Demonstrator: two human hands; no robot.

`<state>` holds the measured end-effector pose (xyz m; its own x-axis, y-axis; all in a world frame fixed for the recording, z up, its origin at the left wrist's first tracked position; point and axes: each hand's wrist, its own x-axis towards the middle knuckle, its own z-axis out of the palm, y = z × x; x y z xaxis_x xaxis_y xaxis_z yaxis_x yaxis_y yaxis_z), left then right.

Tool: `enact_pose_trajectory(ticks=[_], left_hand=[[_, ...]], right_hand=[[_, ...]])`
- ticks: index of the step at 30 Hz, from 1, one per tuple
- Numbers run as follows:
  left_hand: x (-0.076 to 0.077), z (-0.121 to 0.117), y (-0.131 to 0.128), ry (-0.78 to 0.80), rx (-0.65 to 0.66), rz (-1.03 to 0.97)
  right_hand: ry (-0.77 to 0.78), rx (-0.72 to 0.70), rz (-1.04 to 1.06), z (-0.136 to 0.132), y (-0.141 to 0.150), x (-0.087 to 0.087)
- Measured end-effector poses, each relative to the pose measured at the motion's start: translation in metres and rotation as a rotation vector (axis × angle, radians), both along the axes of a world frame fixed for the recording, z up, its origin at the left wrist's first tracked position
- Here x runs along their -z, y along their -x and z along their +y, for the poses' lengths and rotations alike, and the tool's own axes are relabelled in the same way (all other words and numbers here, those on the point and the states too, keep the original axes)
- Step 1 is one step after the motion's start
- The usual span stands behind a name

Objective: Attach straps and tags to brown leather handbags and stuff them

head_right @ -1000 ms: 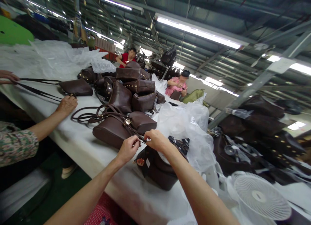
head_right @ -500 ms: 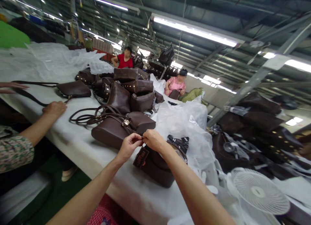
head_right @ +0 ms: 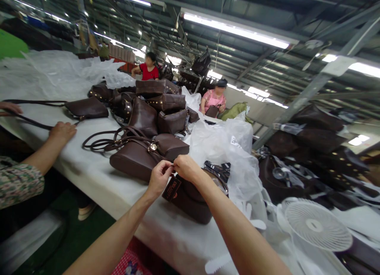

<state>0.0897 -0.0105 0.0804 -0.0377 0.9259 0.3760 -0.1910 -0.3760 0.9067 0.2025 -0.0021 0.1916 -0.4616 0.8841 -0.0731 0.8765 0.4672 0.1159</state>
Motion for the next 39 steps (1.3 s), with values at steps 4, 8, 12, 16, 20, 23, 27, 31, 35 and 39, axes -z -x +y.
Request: enact_pose_trajectory(ticks=[4, 8, 12, 16, 20, 23, 27, 31, 35, 39], left_hand=[[0.002, 0.002, 0.004, 0.073, 0.110, -0.197], [0.005, 0.001, 0.007, 0.220, 0.267, -0.414], [0.010, -0.001, 0.007, 0.294, 0.350, -0.538], [0.015, -0.002, 0.007, 0.363, 0.425, -0.700], [0.019, -0.003, 0.009, 0.426, 0.507, -0.901], [0.020, -0.004, 0.010, 0.453, 0.535, -0.954], [0.019, -0.002, 0.010, 0.496, 0.601, -1.016], [0.017, -0.001, 0.007, 0.564, 0.578, -0.987], [0.019, -0.002, 0.005, 0.609, 0.581, -0.930], [0.021, -0.003, 0.005, 0.626, 0.527, -1.006]], right_hand=[[-0.011, 0.005, -0.012, -0.003, 0.001, 0.000], [-0.049, 0.043, -0.029, -0.012, 0.004, 0.002], [-0.163, 0.011, -0.156, -0.032, 0.008, 0.003], [-0.167, -0.307, -0.190, -0.059, 0.008, 0.010], [-0.204, -0.429, -0.244, -0.074, 0.003, 0.031], [-0.203, -0.378, -0.241, -0.072, 0.000, 0.043], [-0.087, -0.216, 0.071, -0.064, 0.003, 0.039], [0.121, 0.048, 0.754, -0.051, 0.006, 0.020], [0.395, 0.248, 1.226, -0.032, 0.006, 0.008], [0.233, 0.254, 1.091, -0.017, 0.005, 0.004]])
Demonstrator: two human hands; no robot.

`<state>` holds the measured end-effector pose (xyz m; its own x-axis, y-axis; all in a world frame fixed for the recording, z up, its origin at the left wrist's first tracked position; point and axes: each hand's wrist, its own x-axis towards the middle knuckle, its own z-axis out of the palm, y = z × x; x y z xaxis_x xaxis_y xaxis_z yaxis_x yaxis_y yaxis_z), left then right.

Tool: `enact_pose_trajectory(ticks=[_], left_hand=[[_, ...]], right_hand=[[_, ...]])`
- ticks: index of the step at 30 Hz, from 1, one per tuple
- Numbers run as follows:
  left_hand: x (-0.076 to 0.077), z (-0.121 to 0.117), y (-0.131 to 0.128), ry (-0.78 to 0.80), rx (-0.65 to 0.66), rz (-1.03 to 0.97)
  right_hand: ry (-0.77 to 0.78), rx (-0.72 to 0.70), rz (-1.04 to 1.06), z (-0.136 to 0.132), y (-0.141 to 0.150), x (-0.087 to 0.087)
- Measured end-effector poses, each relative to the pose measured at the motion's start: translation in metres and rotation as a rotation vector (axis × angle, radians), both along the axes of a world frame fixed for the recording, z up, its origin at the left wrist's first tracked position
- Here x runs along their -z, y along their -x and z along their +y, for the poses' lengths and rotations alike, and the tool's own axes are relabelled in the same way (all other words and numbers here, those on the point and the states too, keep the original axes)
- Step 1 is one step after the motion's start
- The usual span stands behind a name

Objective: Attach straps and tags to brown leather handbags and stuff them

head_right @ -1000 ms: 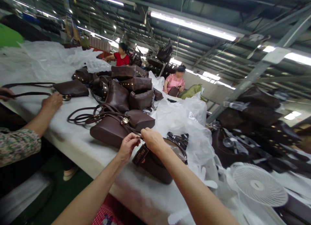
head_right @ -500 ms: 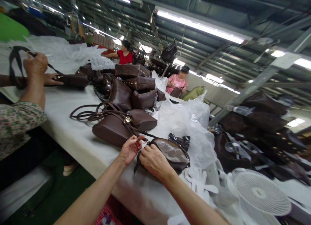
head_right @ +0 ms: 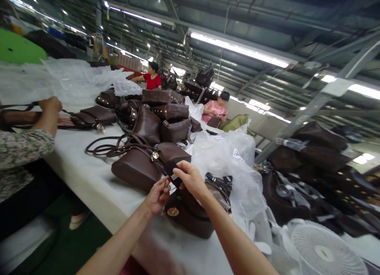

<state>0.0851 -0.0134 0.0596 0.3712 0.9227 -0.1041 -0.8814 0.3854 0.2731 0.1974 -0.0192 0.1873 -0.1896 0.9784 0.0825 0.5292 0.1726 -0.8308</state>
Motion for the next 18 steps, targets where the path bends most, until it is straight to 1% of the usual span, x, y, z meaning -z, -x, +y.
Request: enact_pose_trajectory(ticks=[2, 4, 6, 8, 11, 15, 18], left_hand=[[0.000, 0.001, -0.001, 0.032, -0.037, -0.029], [0.001, 0.001, -0.003, 0.049, -0.064, -0.040], [0.001, 0.002, -0.005, 0.061, -0.098, -0.056], [0.001, 0.002, -0.006, 0.065, -0.141, -0.065], [0.001, 0.001, -0.005, 0.047, -0.193, -0.016], [0.000, 0.003, 0.002, -0.053, -0.235, 0.179], [-0.004, 0.005, 0.011, -0.130, -0.253, 0.335]], right_hand=[[-0.165, -0.026, -0.317, 0.003, 0.002, -0.002], [-0.269, -0.058, -0.635, 0.002, 0.008, -0.005], [-0.267, -0.060, -0.889, 0.000, 0.016, -0.007], [-0.234, -0.042, -1.067, -0.002, 0.025, -0.007], [-0.193, -0.046, -1.205, -0.005, 0.036, -0.007], [-0.161, -0.100, -1.250, -0.009, 0.044, -0.010], [-0.160, -0.124, -1.266, -0.012, 0.045, -0.012]])
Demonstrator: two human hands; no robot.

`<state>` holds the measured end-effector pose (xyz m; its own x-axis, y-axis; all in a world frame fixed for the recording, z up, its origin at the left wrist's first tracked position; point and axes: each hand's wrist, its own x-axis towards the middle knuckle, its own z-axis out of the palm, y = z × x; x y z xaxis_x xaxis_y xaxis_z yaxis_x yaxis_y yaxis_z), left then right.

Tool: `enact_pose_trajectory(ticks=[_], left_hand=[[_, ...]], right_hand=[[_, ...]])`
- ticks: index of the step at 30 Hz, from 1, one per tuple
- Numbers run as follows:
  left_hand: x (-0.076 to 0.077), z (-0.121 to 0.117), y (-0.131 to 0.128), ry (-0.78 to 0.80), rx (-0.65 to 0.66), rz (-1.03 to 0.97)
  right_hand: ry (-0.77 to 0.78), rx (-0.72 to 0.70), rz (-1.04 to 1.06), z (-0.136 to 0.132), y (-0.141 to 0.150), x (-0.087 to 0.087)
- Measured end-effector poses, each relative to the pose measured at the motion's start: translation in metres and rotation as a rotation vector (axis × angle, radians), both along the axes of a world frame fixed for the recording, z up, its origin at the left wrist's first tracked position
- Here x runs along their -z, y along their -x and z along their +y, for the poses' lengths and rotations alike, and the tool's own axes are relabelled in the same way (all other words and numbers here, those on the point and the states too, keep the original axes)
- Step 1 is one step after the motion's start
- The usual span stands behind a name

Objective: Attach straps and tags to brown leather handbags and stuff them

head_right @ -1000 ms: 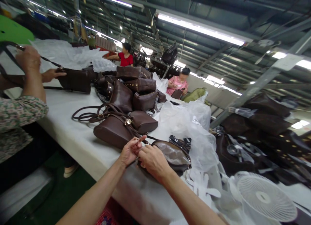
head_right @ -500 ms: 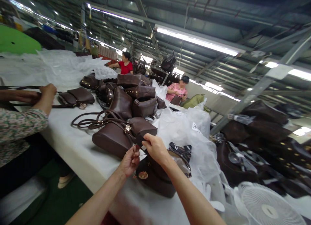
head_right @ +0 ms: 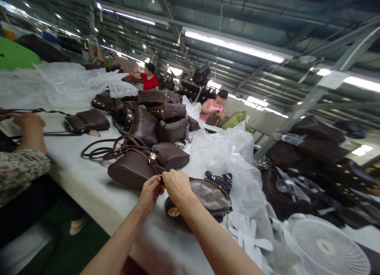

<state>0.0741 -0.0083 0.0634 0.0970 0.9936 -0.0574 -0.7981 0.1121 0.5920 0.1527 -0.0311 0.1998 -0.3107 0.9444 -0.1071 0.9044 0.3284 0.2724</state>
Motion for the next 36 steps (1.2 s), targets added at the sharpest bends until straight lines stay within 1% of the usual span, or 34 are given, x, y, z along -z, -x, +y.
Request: enact_pose_trajectory(ticks=[5, 9, 11, 13, 15, 17, 19, 20, 21, 22, 23, 24, 25, 27, 28, 30, 32, 34, 36], left_hand=[[-0.013, 0.002, 0.019, -0.112, 0.017, 0.352], [-0.023, 0.002, 0.025, -0.242, 0.046, 0.609], [-0.027, 0.001, 0.027, -0.291, 0.073, 0.697], [-0.029, -0.003, 0.036, -0.329, 0.070, 0.806], [-0.027, -0.011, 0.057, -0.378, 0.009, 0.953], [-0.020, -0.022, 0.089, -0.407, -0.089, 1.094], [-0.011, -0.035, 0.124, -0.350, -0.154, 1.180], [-0.007, -0.042, 0.139, -0.311, -0.154, 1.221], [-0.003, -0.048, 0.151, -0.305, -0.090, 1.267], [-0.001, -0.054, 0.159, -0.321, 0.017, 1.300], [-0.001, -0.059, 0.160, -0.338, 0.106, 1.309], [-0.002, -0.063, 0.156, -0.346, 0.167, 1.293], [-0.004, -0.067, 0.146, -0.337, 0.197, 1.243], [-0.009, -0.068, 0.114, -0.245, 0.180, 1.050], [-0.012, -0.064, 0.094, -0.169, 0.190, 0.904], [-0.019, -0.051, 0.053, 0.011, 0.253, 0.595], [-0.028, -0.029, 0.019, 0.120, 0.286, 0.343], [-0.042, -0.006, -0.004, 0.182, 0.267, 0.189], [-0.061, 0.012, -0.017, 0.157, 0.203, 0.132]], right_hand=[[0.014, -0.033, -0.003, -0.001, -0.004, -0.002], [0.019, -0.034, 0.020, 0.000, -0.009, 0.001], [0.010, -0.021, 0.037, -0.003, -0.016, 0.003], [-0.036, -0.026, 0.071, -0.011, -0.029, 0.004], [-0.090, -0.032, 0.100, -0.023, -0.046, 0.005], [-0.124, -0.004, 0.107, -0.034, -0.065, 0.007], [-0.135, 0.049, 0.098, -0.043, -0.080, 0.008], [-0.138, 0.066, 0.097, -0.045, -0.085, 0.009], [-0.139, 0.073, 0.098, -0.046, -0.088, 0.010], [-0.136, 0.070, 0.103, -0.046, -0.090, 0.010], [-0.132, 0.058, 0.115, -0.046, -0.091, 0.010], [-0.127, 0.041, 0.138, -0.047, -0.090, 0.009], [-0.124, 0.022, 0.170, -0.047, -0.090, 0.008], [-0.122, -0.018, 0.249, -0.050, -0.089, 0.006], [-0.128, -0.031, 0.287, -0.053, -0.089, 0.004], [-0.154, -0.035, 0.347, -0.061, -0.092, 0.001], [-0.184, -0.023, 0.399, -0.071, -0.099, -0.001], [-0.203, 0.001, 0.470, -0.084, -0.111, -0.002], [-0.216, 0.051, 0.567, -0.096, -0.123, -0.003]])
